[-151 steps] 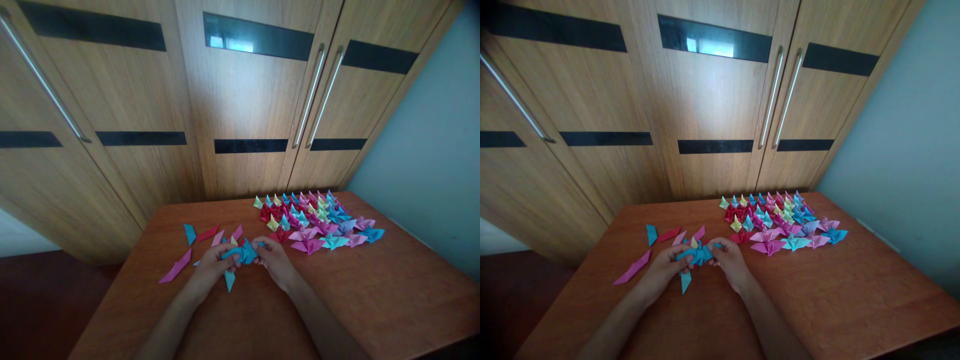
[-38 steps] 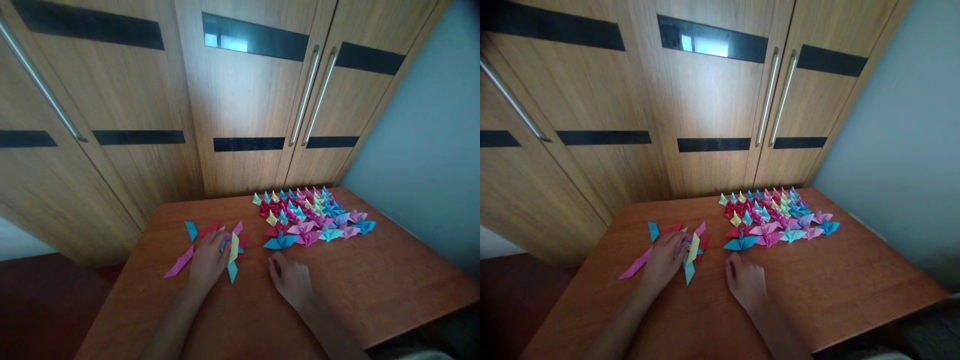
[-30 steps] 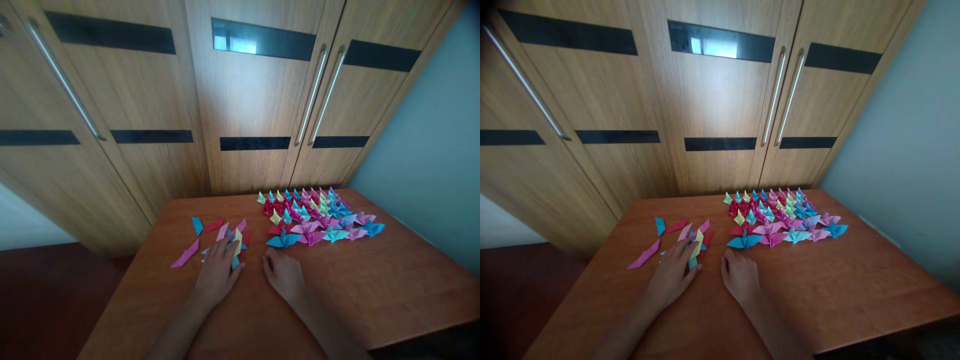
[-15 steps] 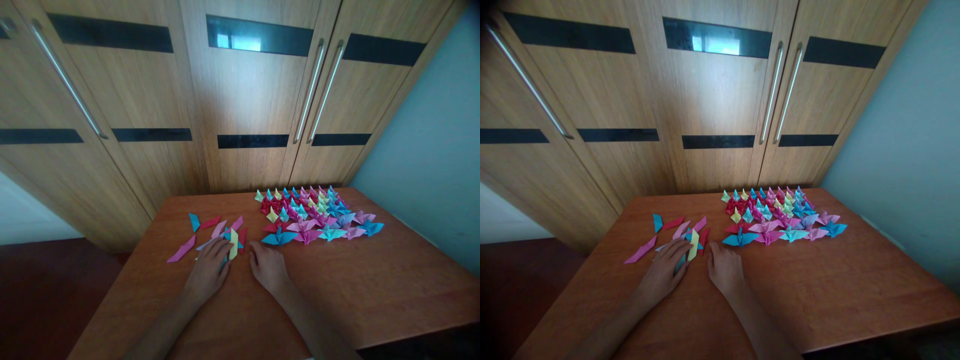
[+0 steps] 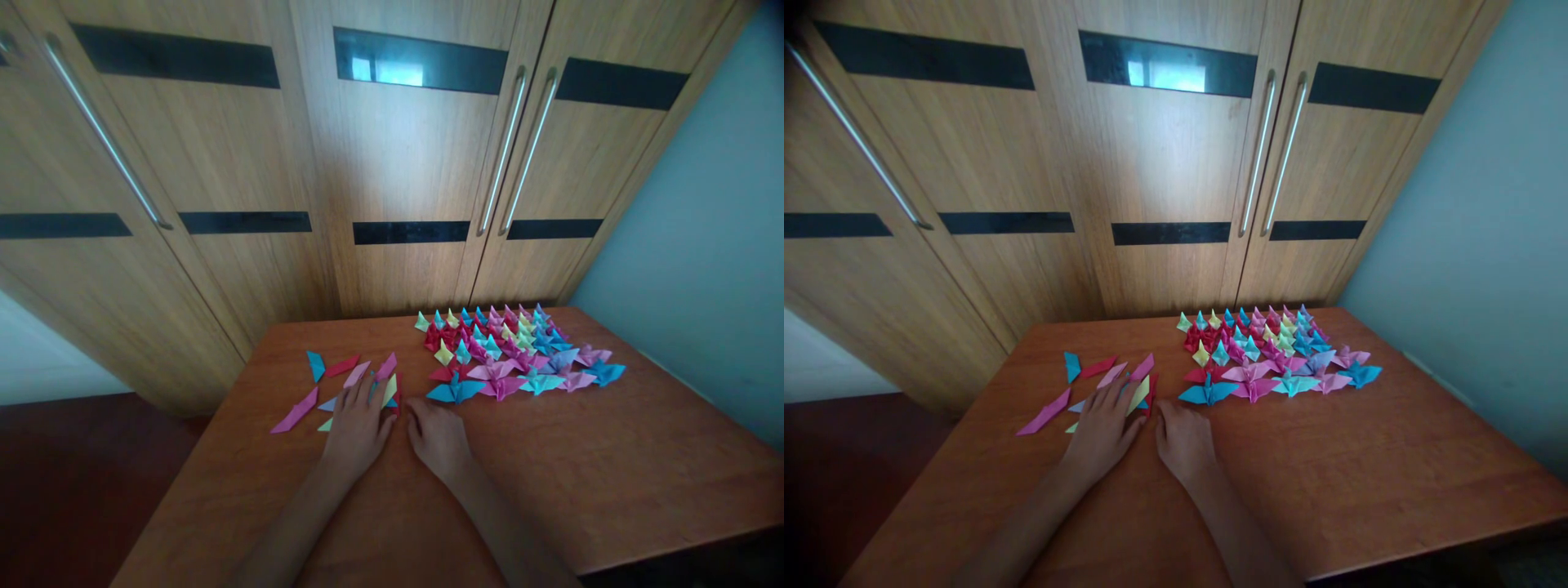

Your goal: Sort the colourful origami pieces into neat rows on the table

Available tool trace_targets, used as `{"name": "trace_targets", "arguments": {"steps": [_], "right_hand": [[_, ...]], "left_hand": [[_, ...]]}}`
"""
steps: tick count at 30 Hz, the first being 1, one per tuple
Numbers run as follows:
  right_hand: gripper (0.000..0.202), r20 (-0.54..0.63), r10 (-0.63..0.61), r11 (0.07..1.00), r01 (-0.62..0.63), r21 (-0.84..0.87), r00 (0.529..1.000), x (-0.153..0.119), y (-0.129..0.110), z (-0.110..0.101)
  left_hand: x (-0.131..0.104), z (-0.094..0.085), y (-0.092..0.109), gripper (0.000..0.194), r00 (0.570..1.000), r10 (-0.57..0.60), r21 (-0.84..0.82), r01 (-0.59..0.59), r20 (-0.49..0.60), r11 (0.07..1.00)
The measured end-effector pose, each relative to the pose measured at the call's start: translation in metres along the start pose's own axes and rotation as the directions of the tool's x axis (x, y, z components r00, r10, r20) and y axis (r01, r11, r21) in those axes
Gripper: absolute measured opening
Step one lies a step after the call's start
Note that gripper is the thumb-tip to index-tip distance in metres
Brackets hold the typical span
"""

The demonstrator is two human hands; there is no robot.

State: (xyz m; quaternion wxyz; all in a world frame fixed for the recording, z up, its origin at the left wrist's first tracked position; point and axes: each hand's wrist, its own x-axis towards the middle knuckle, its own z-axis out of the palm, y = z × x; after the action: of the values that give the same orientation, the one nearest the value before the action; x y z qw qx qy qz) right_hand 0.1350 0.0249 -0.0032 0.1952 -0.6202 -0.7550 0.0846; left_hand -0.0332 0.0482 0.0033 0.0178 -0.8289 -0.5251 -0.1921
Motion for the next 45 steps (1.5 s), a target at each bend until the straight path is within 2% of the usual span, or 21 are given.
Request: {"name": "trace_targets", "arguments": {"steps": [3, 8, 20, 25, 29, 33, 39, 45], "right_hand": [[0.023, -0.005, -0.001, 1.0, 0.001, 0.011, 1.0, 0.0, 0.0, -0.001], [0.022, -0.001, 0.004, 1.0, -0.004, 0.02, 1.0, 0.0, -0.001, -0.002], [0.024, 0.053, 0.001, 1.0, -0.001, -0.007, 0.999, -0.001, -0.004, -0.007], [0.027, 0.093, -0.014, 0.999, 0.018, -0.05, 0.996, 0.0, -0.006, -0.007], [0.037, 0.13, -0.083, 0.99, 0.097, -0.105, 0.988, 0.0, -0.008, -0.007], [0.044, 0.154, -0.162, 0.979, 0.179, -0.102, 0.975, 0.0, -0.008, -0.008], [0.037, 0.113, -0.192, 0.981, 0.194, -0.009, 0.975, -0.003, -0.003, -0.008], [0.037, 0.059, -0.169, 0.985, 0.167, 0.035, 0.984, -0.004, -0.001, -0.004]], "left_hand": [[0.006, 0.005, -0.002, 0.045, 0.999, 0.012, -0.012, -0.011, 0.042, 1.0], [0.01, -0.001, -0.009, 0.035, 0.995, 0.045, -0.04, -0.041, 0.086, 0.998], [-0.008, -0.007, -0.035, 0.033, 0.994, 0.101, -0.136, -0.095, 0.041, 0.986], [-0.007, -0.009, -0.033, 0.028, 0.995, 0.099, -0.14, -0.094, 0.028, 0.986], [-0.003, -0.01, -0.03, 0.026, 0.996, 0.085, -0.146, -0.09, -0.035, 0.985], [0.003, -0.01, -0.019, 0.026, 0.996, 0.076, -0.146, -0.083, -0.052, 0.986], [0.008, 0.001, -0.004, 0.032, 0.995, 0.096, -0.115, -0.094, 0.01, 0.989], [0.005, -0.001, -0.011, 0.038, 0.993, 0.107, -0.011, -0.107, 0.052, 0.994]]}}
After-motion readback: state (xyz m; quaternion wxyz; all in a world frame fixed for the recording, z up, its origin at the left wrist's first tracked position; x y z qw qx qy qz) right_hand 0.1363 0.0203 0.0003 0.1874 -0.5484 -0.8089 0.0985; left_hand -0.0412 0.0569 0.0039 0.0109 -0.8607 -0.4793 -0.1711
